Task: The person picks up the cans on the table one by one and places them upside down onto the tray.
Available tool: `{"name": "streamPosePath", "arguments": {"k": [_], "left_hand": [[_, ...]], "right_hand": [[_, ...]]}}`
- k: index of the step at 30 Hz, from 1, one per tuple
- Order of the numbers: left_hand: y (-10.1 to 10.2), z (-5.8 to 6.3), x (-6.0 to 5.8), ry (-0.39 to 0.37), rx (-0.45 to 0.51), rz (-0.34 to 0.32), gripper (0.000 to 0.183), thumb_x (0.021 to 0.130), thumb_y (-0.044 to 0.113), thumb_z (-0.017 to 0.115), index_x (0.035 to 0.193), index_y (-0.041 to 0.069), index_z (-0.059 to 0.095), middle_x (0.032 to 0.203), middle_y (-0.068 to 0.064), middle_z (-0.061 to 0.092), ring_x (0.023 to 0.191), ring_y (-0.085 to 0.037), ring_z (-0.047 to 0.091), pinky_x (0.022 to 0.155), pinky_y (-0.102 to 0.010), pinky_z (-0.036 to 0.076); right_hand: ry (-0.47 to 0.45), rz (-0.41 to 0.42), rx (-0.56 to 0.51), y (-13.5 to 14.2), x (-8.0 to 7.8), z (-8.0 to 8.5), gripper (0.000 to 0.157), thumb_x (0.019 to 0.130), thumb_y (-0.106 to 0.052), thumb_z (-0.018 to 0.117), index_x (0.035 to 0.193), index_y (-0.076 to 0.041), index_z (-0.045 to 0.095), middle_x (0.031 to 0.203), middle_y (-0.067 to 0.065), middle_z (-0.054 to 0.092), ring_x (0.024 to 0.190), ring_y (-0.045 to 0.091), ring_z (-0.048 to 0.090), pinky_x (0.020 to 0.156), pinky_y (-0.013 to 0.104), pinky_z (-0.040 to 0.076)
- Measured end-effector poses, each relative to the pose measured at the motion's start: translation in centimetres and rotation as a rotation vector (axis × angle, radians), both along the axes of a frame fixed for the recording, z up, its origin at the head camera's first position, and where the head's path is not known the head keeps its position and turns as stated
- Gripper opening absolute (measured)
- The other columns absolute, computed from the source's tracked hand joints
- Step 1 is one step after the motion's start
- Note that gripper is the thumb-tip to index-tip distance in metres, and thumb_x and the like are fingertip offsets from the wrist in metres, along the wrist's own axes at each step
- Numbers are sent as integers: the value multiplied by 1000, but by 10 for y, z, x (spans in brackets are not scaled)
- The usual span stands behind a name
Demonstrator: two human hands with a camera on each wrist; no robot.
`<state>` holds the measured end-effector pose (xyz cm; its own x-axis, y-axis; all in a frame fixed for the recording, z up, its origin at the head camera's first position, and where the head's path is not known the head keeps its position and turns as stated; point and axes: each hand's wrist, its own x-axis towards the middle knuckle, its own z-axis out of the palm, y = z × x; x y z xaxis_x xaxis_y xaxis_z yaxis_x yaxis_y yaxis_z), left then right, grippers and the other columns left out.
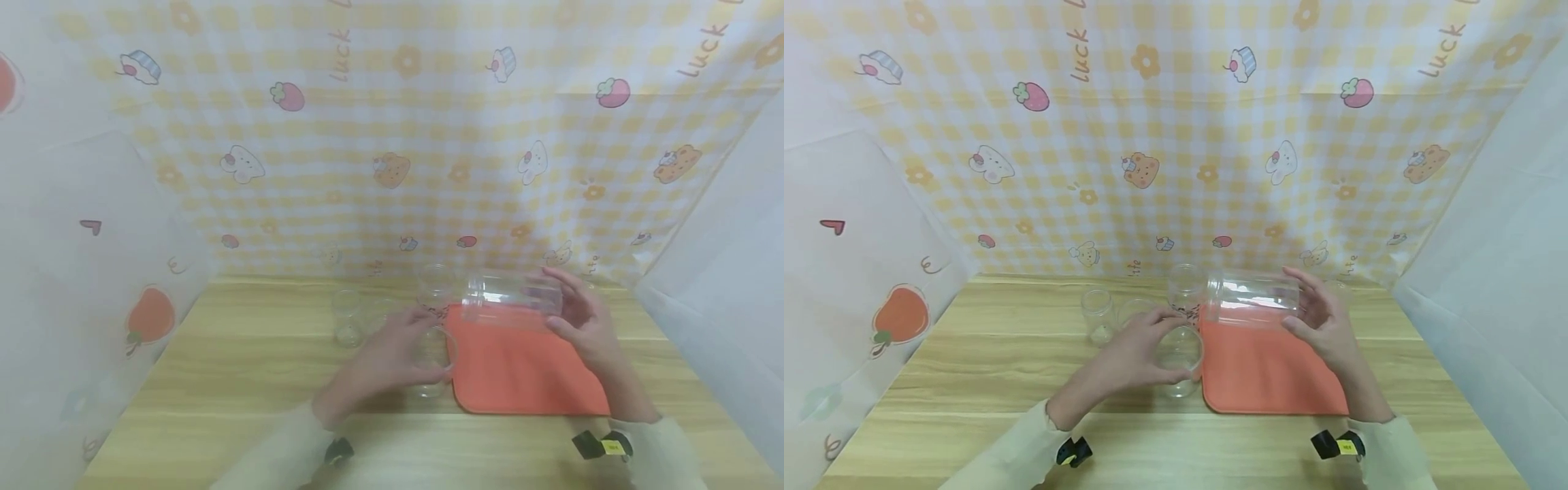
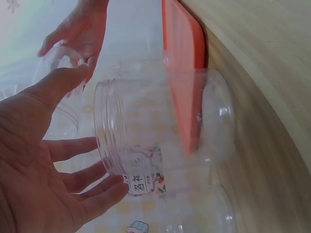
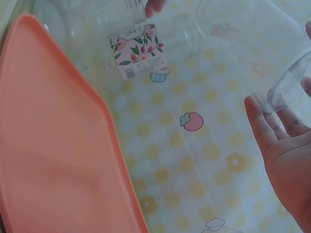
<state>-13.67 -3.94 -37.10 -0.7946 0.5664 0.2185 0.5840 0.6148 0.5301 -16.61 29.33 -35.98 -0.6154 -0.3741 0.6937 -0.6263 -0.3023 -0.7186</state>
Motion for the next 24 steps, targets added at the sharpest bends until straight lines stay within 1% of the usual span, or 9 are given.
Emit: {"name": "streamPosePath", "arguments": {"k": [3,6,9,12,15,17,20,24], "left_hand": [[7,3,3,27,-44,6,75,81,56,80,146,27,56,146,-1,50,129,-19,48,97,-42,51],[13,5,4,54,-81,15,77,84,54,76,152,32,47,150,0,48,134,-21,44,102,-45,48],[18,5,4,75,-122,35,80,86,53,75,155,33,42,154,1,45,138,-25,41,105,-49,44],[20,6,5,80,-177,55,78,86,52,76,154,31,44,149,-1,49,133,-26,45,102,-47,48],[22,8,6,63,-226,75,74,85,51,77,151,28,50,141,-4,55,126,-26,49,94,-44,52],[24,10,7,56,-255,84,72,85,51,77,148,26,53,137,-5,56,123,-26,50,93,-42,53],[25,14,8,46,-286,91,69,85,50,78,144,22,56,135,-7,56,120,-27,51,88,-40,55],[26,18,9,29,-303,95,66,85,49,79,140,19,59,132,-8,57,118,-26,51,85,-37,55]], "right_hand": [[5,-2,-5,2,0,0,67,90,18,63,147,17,30,144,34,46,125,37,56,98,42,52],[7,-6,-1,2,0,1,67,90,18,63,147,17,30,143,34,46,125,37,57,98,40,53],[5,-13,11,2,1,2,66,90,17,64,148,16,31,143,35,45,125,37,57,96,37,54],[7,-8,17,2,0,2,66,90,17,63,148,16,31,143,36,44,126,36,56,95,37,55],[4,-17,25,2,0,1,66,90,18,63,148,16,31,143,34,46,125,36,57,93,37,56],[2,-26,29,3,0,0,66,90,20,62,148,16,31,143,33,47,125,35,57,93,37,56],[-1,-39,42,5,0,0,67,89,21,61,148,16,31,143,33,46,125,35,57,90,34,57],[-6,-41,47,6,0,0,67,88,23,60,148,16,31,144,33,45,126,35,57,90,34,57]]}}
